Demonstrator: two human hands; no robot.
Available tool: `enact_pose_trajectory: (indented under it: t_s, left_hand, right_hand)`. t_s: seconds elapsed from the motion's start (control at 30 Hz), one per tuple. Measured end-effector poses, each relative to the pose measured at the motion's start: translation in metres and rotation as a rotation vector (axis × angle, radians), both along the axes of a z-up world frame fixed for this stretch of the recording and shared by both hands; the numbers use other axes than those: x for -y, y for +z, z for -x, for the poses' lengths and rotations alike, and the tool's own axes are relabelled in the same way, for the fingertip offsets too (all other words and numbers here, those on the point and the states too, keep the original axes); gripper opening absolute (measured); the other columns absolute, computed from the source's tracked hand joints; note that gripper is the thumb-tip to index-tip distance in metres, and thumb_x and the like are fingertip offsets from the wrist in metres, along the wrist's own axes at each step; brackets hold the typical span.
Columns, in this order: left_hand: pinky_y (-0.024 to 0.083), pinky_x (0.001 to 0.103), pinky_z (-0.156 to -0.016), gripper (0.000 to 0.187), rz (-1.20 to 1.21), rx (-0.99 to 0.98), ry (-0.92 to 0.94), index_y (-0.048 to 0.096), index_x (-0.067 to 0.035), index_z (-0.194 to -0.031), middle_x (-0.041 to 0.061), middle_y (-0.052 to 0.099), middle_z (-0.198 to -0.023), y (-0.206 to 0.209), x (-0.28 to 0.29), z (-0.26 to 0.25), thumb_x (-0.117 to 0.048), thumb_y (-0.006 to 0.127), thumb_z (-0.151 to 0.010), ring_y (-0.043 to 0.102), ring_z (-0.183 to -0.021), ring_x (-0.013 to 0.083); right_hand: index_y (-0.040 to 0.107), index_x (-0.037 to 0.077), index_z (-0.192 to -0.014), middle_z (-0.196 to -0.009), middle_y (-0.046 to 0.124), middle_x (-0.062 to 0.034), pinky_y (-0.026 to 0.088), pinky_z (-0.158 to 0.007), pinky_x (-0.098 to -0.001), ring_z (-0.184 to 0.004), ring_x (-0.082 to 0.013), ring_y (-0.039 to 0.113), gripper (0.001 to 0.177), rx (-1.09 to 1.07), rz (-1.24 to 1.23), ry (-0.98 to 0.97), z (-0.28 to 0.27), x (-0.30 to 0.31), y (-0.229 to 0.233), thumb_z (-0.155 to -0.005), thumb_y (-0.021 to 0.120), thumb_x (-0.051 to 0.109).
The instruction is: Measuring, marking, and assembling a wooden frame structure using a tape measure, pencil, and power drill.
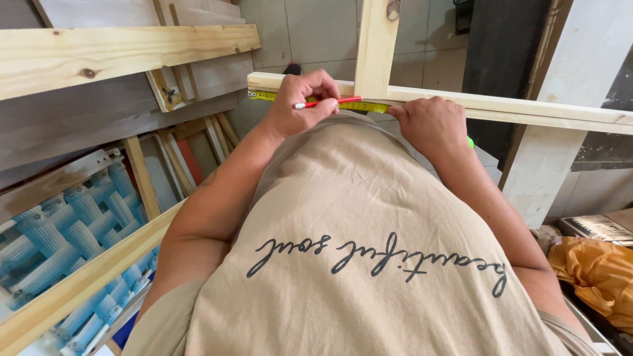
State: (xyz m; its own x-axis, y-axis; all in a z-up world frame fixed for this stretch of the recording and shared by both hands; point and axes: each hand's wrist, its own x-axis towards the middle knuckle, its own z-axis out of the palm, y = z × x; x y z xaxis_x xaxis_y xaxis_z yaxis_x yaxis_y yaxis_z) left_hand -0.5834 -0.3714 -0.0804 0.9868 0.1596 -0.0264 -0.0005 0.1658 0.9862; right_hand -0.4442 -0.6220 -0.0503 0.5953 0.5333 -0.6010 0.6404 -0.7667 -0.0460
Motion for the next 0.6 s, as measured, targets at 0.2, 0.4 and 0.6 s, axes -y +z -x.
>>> enact_pose_trajectory:
  t_s: [0.2,0.4,0.6]
  left_hand:
    - [0.059,0.032,-0.075,0.012,-0.14,-0.047,-0.024,0.079,-0.007,-0.092,0.011,0.074,-0.075,-0.004,0.002,-0.007,0.001,0.076,-0.084,0.072,-0.074,0.0219]
    - [0.062,0.037,-0.079,0.01,-0.288,-0.048,-0.059,0.08,-0.007,-0.094,0.017,0.076,-0.082,0.002,0.003,-0.009,0.001,0.076,-0.089,0.074,-0.079,0.0309]
    - [0.063,0.039,-0.079,0.012,-0.298,-0.062,-0.066,0.08,-0.008,-0.095,0.017,0.077,-0.084,0.004,0.003,-0.008,0.002,0.075,-0.089,0.074,-0.083,0.031]
  right_hand:
    - [0.085,0.019,-0.096,-0.077,0.077,-0.0172,0.061,-0.076,-0.0549,-0.085,-0.0452,0.078,0.057,-0.004,-0.002,0.014,0.0,-0.004,0.007,-0.114,0.045,0.055]
    - [0.086,0.02,-0.095,-0.079,0.078,-0.014,0.063,-0.078,-0.0518,-0.084,-0.0411,0.079,0.056,0.01,0.007,0.026,0.0,-0.002,0.007,-0.116,0.046,0.053]
    - [0.086,0.02,-0.095,-0.078,0.077,-0.0151,0.062,-0.076,-0.0545,-0.084,-0.0435,0.078,0.057,-0.001,-0.016,0.015,0.0,-0.001,0.004,-0.115,0.045,0.055]
